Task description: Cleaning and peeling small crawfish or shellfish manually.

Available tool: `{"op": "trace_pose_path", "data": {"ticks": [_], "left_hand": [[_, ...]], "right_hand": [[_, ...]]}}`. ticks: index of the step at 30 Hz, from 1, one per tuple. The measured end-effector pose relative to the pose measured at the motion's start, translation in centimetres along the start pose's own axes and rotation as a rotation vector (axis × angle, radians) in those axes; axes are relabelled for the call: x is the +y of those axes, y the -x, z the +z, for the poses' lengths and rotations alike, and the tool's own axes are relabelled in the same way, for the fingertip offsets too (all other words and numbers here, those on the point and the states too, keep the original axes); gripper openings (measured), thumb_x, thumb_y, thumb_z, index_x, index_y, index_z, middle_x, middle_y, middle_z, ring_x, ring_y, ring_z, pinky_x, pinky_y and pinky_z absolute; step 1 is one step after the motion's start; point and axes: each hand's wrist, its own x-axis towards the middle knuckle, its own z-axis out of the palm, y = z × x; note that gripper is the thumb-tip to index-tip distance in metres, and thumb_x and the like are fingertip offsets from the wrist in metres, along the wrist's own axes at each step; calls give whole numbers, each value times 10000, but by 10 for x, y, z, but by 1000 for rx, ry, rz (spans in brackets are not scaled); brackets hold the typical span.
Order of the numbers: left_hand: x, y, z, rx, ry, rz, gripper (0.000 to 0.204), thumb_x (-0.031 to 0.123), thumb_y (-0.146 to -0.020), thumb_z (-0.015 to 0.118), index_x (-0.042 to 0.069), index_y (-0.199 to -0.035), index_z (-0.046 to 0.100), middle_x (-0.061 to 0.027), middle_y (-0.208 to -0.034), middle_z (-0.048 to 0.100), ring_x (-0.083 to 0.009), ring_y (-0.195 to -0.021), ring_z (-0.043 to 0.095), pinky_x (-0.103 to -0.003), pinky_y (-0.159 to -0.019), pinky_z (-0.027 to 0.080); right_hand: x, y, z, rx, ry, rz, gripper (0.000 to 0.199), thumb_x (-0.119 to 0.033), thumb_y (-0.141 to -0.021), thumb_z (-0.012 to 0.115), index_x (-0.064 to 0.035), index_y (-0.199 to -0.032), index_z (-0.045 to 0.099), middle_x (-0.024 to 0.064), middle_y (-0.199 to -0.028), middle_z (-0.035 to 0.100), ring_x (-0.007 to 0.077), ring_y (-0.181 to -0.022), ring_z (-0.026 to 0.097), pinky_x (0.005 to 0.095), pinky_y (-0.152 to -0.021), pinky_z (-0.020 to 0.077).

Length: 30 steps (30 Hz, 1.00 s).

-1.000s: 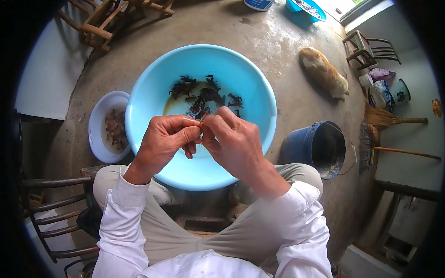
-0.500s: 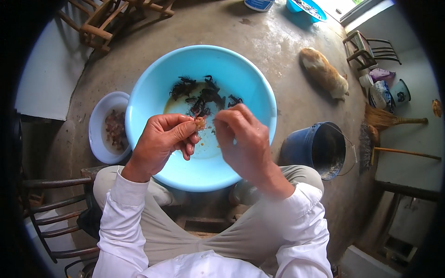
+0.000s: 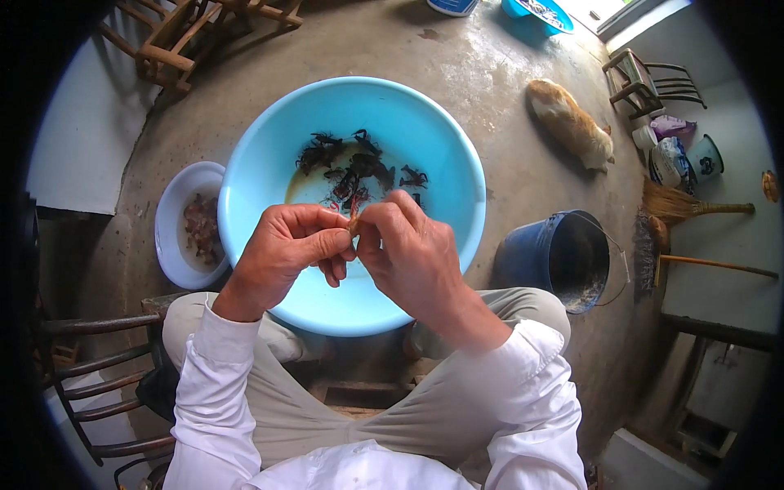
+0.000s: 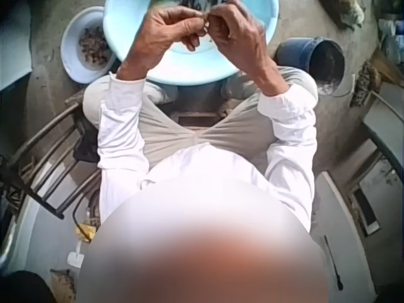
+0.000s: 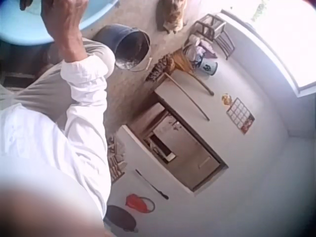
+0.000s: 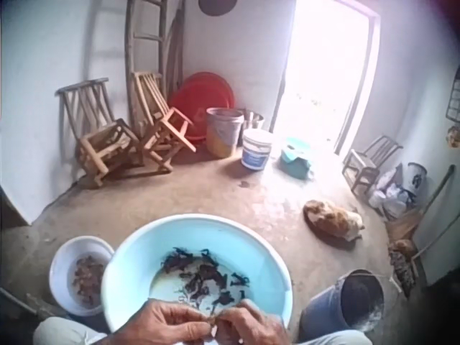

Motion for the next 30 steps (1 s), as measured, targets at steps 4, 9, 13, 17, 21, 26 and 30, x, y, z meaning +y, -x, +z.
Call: {"op": "trace_pose_path", "data": {"ticks": [4, 9, 13, 17, 21, 26, 30], "left_hand": [[0, 0, -1, -8, 113, -48, 200, 148, -968, 690, -27, -1061, 708, -97, -849, 710, -151, -684, 678, -283, -608, 582], [-5, 4, -10, -71, 361, -47, 169, 149, -1005, 625, 38, -1122, 678, -128, -877, 714, -207, -691, 698, -330, -597, 591], [-1, 7, -8, -146, 388, -27, 168, 155, -1018, 603, 36, -1128, 648, -133, -935, 715, -219, -749, 708, -341, -649, 601], [2, 1, -1, -198, 374, 6, 165, 156, -1019, 602, 26, -1117, 629, -134, -979, 712, -227, -804, 712, -351, -717, 605], [-2, -3, 1, -97, 241, 40, 181, 136, -1004, 626, -4, -1118, 627, -140, -993, 717, -226, -827, 719, -357, -764, 616], [-5, -5, -1, -32, 160, 3, 197, 105, -980, 652, -29, -1122, 626, -176, -1010, 725, -239, -894, 734, -363, -815, 624], [-8, -1, -3, 8, 58, 50, 224, 98, -972, 664, -50, -1134, 618, -180, -1014, 725, -235, -906, 736, -354, -826, 625]], "right_hand": [[10, -4, -14, 46, 34, 119, 149, 100, -836, 664, -10, -918, 604, 74, -749, 565, 148, -569, 578, 279, -511, 455], [23, 13, -83, 136, 81, 254, 78, 33, -909, 660, -29, -953, 643, 64, -800, 628, 137, -608, 613, 271, -548, 485], [53, 64, -167, 281, 284, 415, 41, -49, -950, 668, -18, -937, 645, 59, -760, 585, 99, -613, 580, 251, -584, 478], [135, 172, -246, 2, 866, 591, 84, 5, -895, 636, -20, -969, 666, 120, -835, 615, 255, -786, 656, 388, -740, 533], [138, 179, -243, -277, 931, 644, 249, 67, -811, 590, -17, -1025, 684, 188, -961, 657, 389, -961, 659, 437, -858, 519], [65, 54, -139, -3, 212, 446, 232, 72, -827, 634, -14, -1036, 685, 135, -928, 662, 271, -822, 703, 357, -702, 547], [1, 2, -46, -112, -170, 230, 206, 29, -820, 730, -29, -1012, 681, 111, -893, 648, 199, -703, 670, 324, -611, 534]]}}
